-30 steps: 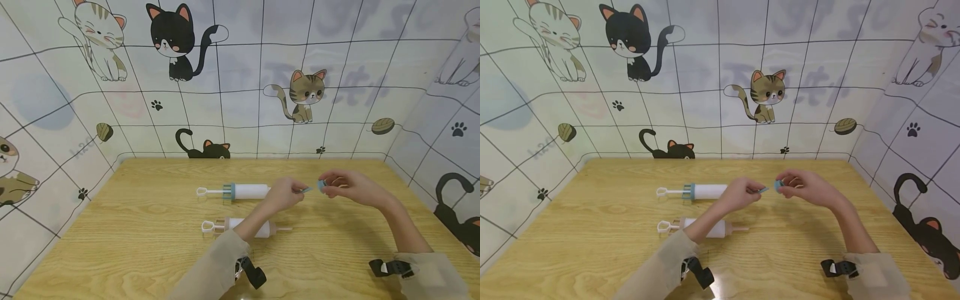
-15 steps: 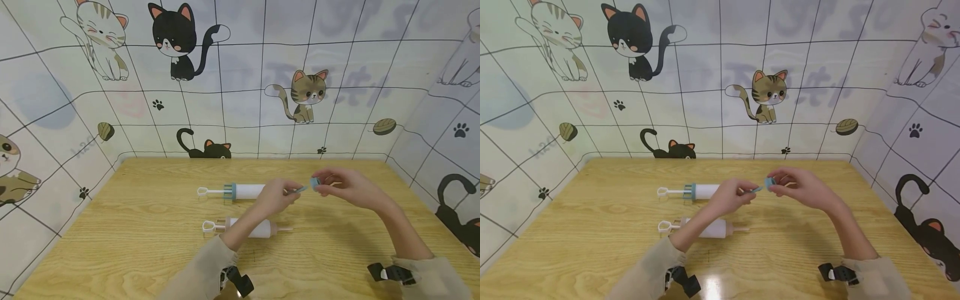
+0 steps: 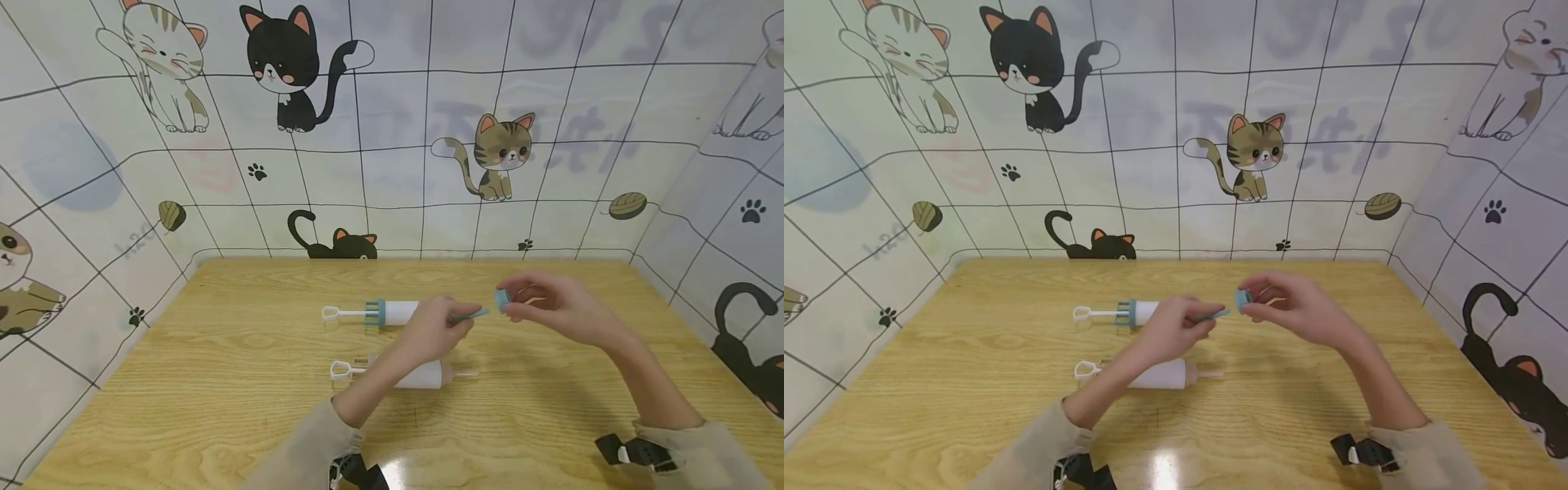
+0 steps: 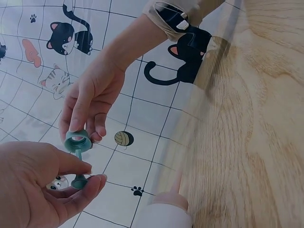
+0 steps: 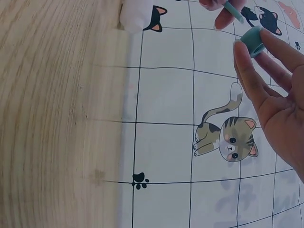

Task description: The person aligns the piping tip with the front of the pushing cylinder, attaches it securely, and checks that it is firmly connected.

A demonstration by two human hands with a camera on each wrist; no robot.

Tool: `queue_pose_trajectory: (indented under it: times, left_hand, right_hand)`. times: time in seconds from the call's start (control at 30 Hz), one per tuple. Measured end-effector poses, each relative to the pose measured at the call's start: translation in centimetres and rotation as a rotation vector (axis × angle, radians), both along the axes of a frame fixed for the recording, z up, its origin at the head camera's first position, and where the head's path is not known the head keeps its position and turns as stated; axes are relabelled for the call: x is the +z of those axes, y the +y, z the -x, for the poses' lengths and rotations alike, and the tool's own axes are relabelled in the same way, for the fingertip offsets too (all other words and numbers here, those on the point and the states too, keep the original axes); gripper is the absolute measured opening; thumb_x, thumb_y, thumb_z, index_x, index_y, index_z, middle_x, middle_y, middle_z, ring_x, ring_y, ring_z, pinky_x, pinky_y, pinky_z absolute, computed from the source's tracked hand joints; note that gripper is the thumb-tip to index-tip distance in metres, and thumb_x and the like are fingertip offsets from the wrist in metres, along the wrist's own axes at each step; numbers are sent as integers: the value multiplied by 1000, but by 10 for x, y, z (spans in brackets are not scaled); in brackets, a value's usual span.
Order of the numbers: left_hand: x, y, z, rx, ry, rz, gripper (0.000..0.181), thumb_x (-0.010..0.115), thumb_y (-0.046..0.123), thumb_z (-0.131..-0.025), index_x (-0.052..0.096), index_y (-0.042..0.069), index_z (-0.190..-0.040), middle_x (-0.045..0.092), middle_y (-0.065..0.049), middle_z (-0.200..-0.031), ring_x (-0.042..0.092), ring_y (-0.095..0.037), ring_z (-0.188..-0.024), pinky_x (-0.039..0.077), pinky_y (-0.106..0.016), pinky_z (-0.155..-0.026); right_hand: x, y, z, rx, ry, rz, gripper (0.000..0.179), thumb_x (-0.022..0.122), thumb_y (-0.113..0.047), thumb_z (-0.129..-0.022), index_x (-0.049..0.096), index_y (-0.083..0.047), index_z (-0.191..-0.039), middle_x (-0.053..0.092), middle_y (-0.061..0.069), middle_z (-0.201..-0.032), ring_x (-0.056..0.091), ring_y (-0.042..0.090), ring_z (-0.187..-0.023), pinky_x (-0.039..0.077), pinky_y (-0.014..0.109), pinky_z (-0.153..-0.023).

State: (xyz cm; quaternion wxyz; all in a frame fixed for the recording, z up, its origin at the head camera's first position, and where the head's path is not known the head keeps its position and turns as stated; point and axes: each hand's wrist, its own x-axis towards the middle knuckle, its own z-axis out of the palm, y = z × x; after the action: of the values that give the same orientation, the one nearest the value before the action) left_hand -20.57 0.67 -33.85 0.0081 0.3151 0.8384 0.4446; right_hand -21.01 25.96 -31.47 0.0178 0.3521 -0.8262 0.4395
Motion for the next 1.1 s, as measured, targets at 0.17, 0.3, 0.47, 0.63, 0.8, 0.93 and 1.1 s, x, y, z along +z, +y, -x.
queue_pose_trajectory:
  times: [0.17, 0.3, 0.47, 0.63, 0.8, 0.93, 1.1]
  left_hand:
    - [1, -9, -5, -28, 66, 4, 30, 60, -1, -99, 66, -4, -128, 67, -12, -96, 52, -5, -70, 43, -15, -58]
    - [1, -13, -8, -22, 54, -21, 27, 62, 1, -98, 68, -5, -124, 69, -10, -95, 58, -1, -70, 49, -15, -61]
    - [2, -18, -12, -26, 11, -88, 13, 67, 5, -97, 63, 0, -109, 70, -7, -92, 62, -3, -73, 53, -18, -69]
    - [3, -20, -13, -64, -13, -141, 13, 68, 7, -97, 60, 1, -105, 70, -7, -88, 66, -8, -73, 54, -20, -68]
    - [4, -20, -14, -96, -14, -162, 18, 69, 9, -96, 60, -1, -108, 72, -12, -90, 67, -7, -73, 55, -21, -70]
    - [2, -21, -13, -117, 0, -195, 18, 69, 9, -96, 60, -1, -108, 72, -14, -92, 69, -12, -75, 57, -24, -71]
    - [1, -20, -12, -141, 20, -258, 17, 69, 7, -96, 62, -2, -109, 73, -14, -92, 68, -9, -75, 58, -29, -74]
  right_hand:
    - [-1, -6, -2, 32, -13, 46, 33, 66, 4, -94, 62, -5, -126, 66, 9, -109, 69, 23, -91, 59, 35, -75]
    - [-1, -10, -5, 48, -24, 61, 34, 66, 4, -94, 62, -5, -127, 67, 8, -109, 69, 22, -92, 59, 35, -75]
    - [-1, -14, -7, 82, -39, 87, 36, 65, 7, -95, 60, -3, -129, 67, 10, -109, 69, 22, -93, 59, 36, -76]
    - [0, -16, -9, 89, -63, 96, 35, 64, 6, -95, 60, -3, -129, 66, 10, -110, 69, 22, -94, 59, 36, -76]
    - [0, -17, -10, 122, -57, 109, 36, 64, 8, -95, 60, -3, -129, 66, 11, -111, 68, 23, -94, 59, 35, -76]
    - [2, -18, -12, 132, -55, 112, 36, 64, 9, -94, 60, -3, -129, 66, 11, -110, 68, 24, -94, 59, 34, -76]
    - [3, -20, -13, 149, -58, 118, 37, 64, 9, -94, 60, -2, -129, 66, 12, -110, 67, 24, -94, 59, 34, -76]
